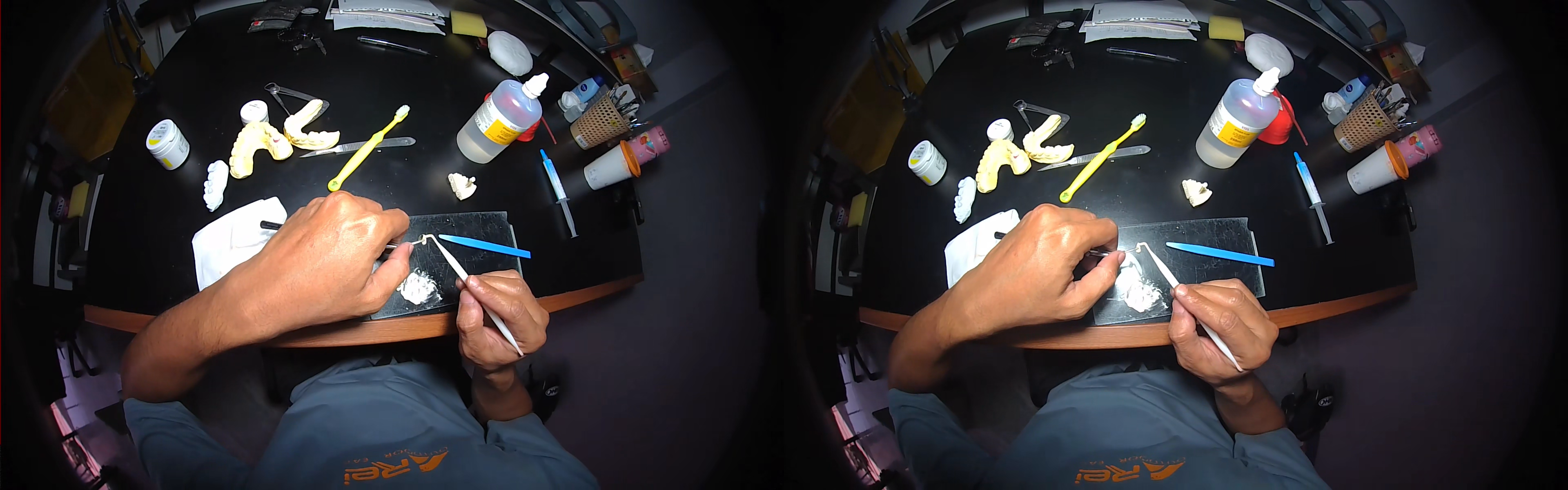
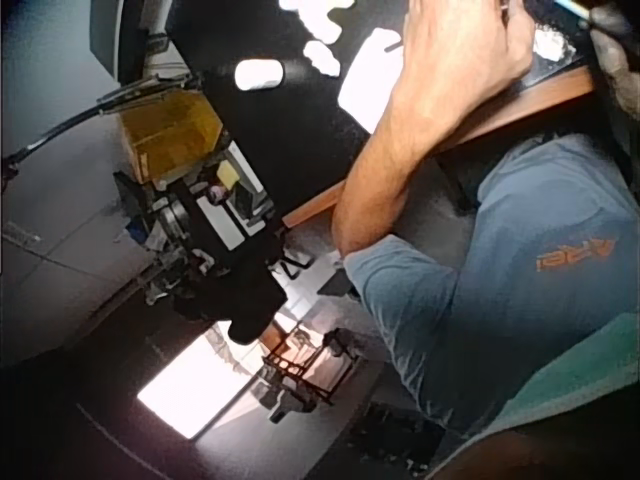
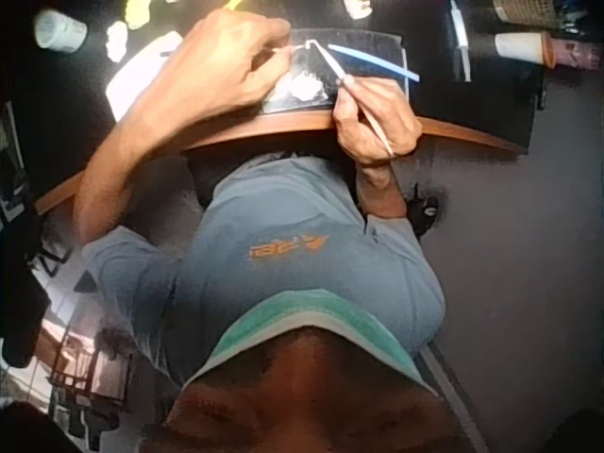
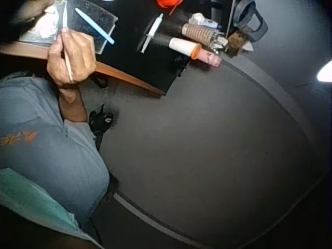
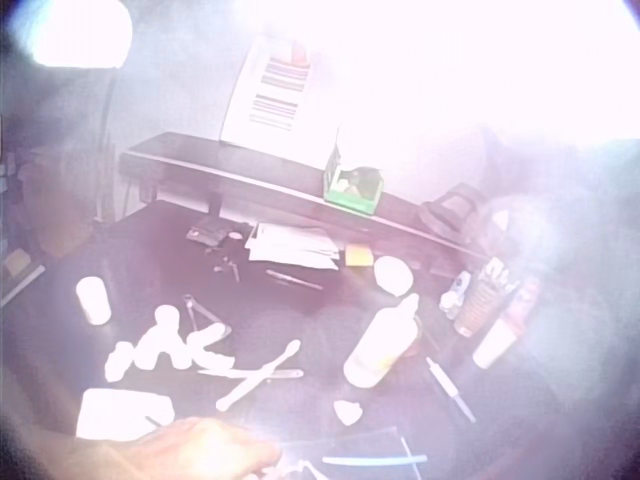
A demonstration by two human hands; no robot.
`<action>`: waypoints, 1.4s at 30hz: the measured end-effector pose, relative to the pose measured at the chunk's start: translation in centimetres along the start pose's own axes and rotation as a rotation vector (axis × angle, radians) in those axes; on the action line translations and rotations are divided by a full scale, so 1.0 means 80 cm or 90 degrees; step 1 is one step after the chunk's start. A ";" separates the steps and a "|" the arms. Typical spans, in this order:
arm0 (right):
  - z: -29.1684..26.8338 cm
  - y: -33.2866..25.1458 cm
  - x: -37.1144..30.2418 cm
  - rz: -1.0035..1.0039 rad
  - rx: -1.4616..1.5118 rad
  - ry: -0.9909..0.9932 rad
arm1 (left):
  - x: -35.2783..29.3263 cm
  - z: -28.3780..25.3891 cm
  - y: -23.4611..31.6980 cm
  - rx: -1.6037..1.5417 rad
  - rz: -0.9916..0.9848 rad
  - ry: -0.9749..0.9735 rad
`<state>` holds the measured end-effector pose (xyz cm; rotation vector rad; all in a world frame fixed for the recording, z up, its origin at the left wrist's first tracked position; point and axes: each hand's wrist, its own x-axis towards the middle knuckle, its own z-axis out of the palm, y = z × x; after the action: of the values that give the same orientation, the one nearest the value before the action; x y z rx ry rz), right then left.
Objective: The person mixes a white substance on a glass plate using a spatula, holds a small dental component with pliers, and applies the mixture to it. The person then uses a syringe to apply a liquid to a dental model before applying more of the mixed substance to the dental component.
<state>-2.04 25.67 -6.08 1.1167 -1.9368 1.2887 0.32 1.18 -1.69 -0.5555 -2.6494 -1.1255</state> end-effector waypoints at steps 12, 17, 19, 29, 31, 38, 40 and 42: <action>-0.001 -0.002 0.002 -0.001 0.000 -0.008 | 0.001 -0.002 0.001 0.001 0.001 -0.003; -0.001 0.000 -0.001 -0.001 0.006 0.006 | 0.000 0.001 0.001 0.000 0.014 0.006; -0.001 0.000 -0.001 -0.003 0.006 0.002 | 0.000 -0.001 0.002 0.003 0.010 0.004; -0.001 -0.001 0.000 0.002 0.003 0.007 | 0.000 0.000 0.002 -0.004 0.004 0.009; -0.001 -0.001 0.000 0.004 0.003 0.008 | 0.002 -0.003 0.004 0.006 -0.001 -0.002; -0.001 -0.001 -0.001 0.004 0.010 0.012 | 0.000 0.000 0.002 -0.004 0.010 0.010; -0.001 -0.002 0.000 0.004 0.009 0.013 | 0.000 0.000 0.002 -0.005 0.011 0.010; -0.002 -0.003 0.000 0.004 0.006 0.012 | 0.000 0.000 0.002 -0.005 0.013 0.010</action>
<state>-1.87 25.75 -5.92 1.0998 -1.9229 1.3078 0.40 1.29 -1.56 -0.5715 -2.6217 -1.1308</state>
